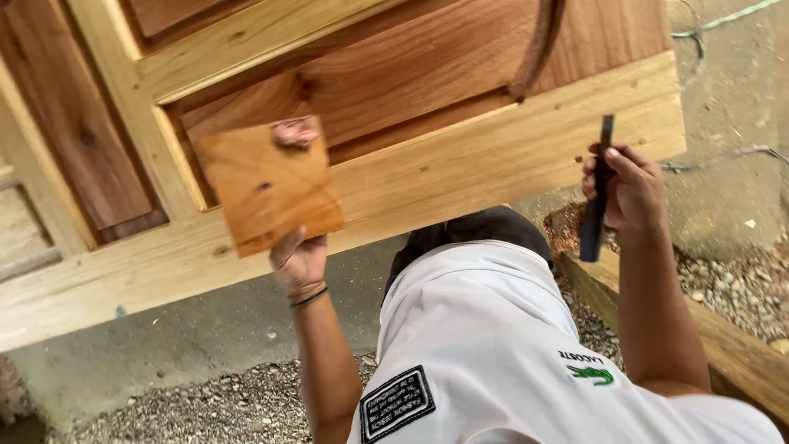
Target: Applying wood filler to the joints of a wooden door using a small tool
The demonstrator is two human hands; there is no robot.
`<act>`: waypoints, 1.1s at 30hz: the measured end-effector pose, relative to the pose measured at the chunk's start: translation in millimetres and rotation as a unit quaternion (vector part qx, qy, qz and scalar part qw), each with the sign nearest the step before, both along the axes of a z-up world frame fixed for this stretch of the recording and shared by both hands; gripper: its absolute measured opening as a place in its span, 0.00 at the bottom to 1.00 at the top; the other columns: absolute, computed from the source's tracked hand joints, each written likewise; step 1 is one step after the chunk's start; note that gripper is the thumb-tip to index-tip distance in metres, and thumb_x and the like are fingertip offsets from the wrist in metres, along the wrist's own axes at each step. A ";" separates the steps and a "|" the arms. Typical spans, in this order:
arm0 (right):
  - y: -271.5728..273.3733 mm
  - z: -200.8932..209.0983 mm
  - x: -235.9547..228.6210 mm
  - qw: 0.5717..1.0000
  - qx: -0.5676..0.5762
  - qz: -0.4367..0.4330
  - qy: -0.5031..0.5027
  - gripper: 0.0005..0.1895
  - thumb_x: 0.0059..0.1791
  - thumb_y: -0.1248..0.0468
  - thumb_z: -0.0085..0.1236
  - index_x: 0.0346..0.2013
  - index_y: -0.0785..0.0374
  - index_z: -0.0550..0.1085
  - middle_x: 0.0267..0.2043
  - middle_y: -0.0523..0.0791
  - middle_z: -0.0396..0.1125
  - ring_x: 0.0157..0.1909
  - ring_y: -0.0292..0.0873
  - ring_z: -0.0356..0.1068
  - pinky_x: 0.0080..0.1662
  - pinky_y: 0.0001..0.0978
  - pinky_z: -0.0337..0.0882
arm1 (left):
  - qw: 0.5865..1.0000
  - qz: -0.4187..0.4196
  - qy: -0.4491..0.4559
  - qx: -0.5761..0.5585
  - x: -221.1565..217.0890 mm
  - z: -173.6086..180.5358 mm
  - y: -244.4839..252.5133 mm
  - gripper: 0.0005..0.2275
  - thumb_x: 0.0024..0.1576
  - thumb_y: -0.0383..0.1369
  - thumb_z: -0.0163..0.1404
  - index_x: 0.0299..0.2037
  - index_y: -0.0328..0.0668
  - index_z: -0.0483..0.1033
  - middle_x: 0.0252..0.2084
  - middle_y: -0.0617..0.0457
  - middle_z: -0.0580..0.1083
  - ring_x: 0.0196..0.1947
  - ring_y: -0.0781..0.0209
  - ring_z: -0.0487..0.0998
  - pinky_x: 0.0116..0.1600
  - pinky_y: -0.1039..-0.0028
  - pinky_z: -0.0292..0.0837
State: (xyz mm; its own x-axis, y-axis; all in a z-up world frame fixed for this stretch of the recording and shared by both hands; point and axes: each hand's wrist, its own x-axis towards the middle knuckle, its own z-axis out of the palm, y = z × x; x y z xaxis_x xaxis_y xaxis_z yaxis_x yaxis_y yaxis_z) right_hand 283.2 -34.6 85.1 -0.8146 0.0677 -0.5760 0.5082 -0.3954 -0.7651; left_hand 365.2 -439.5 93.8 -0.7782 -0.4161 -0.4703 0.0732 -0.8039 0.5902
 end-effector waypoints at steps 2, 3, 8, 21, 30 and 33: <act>-1.2 1.9 1.8 1.000 -0.023 -0.005 0.000 0.09 0.46 0.67 0.41 0.37 0.70 0.64 0.25 0.47 0.60 0.20 0.36 0.59 0.22 0.18 0.62 | 0.999 0.015 -0.021 -0.019 7.8 7.1 -2.6 0.31 0.31 0.20 0.50 0.48 0.57 0.62 0.48 0.56 0.65 0.50 0.50 0.64 0.42 0.54 0.67; -5.4 3.6 -0.1 1.000 -0.006 -0.010 -0.005 0.08 0.46 0.67 0.41 0.36 0.69 0.65 0.24 0.47 0.61 0.19 0.36 0.59 0.21 0.18 0.60 | 0.999 0.024 -0.021 -0.019 12.8 7.1 -7.2 0.31 0.31 0.20 0.50 0.48 0.57 0.62 0.48 0.56 0.65 0.50 0.50 0.64 0.42 0.55 0.67; -7.0 1.3 3.0 1.000 0.014 -0.027 -0.002 0.07 0.45 0.66 0.41 0.34 0.67 0.66 0.24 0.47 0.62 0.17 0.36 0.59 0.20 0.18 0.58 | 0.997 0.062 -0.022 -0.027 37.1 7.6 -31.5 0.31 0.31 0.20 0.50 0.48 0.55 0.62 0.47 0.56 0.65 0.49 0.52 0.65 0.42 0.57 0.68; -25.2 62.0 4.1 0.965 0.115 0.159 0.174 0.15 0.44 0.74 0.45 0.46 0.69 0.64 0.27 0.50 0.63 0.22 0.40 0.63 0.28 0.23 0.68 | 0.976 -0.162 0.140 0.049 -40.5 13.9 98.1 0.25 0.44 0.23 0.49 0.52 0.54 0.57 0.52 0.55 0.61 0.54 0.51 0.57 0.52 0.44 0.54; -4.9 97.4 -25.2 0.870 0.292 0.249 0.310 0.14 0.40 0.77 0.51 0.40 0.70 0.68 0.22 0.48 0.59 0.16 0.39 0.62 0.20 0.23 0.67 | 0.969 -0.210 0.086 0.102 -93.4 15.9 194.3 0.23 0.44 0.15 0.43 0.49 0.47 0.62 0.41 0.51 0.67 0.46 0.52 0.67 0.49 0.56 0.64; 8.5 98.0 -42.9 0.859 0.315 0.230 0.332 0.14 0.39 0.77 0.52 0.39 0.68 0.70 0.21 0.51 0.61 0.15 0.42 0.63 0.16 0.27 0.66 | 0.965 -0.238 0.080 0.070 -101.3 12.0 213.6 0.20 0.46 0.16 0.42 0.47 0.48 0.66 0.38 0.48 0.70 0.43 0.49 0.68 0.48 0.56 0.64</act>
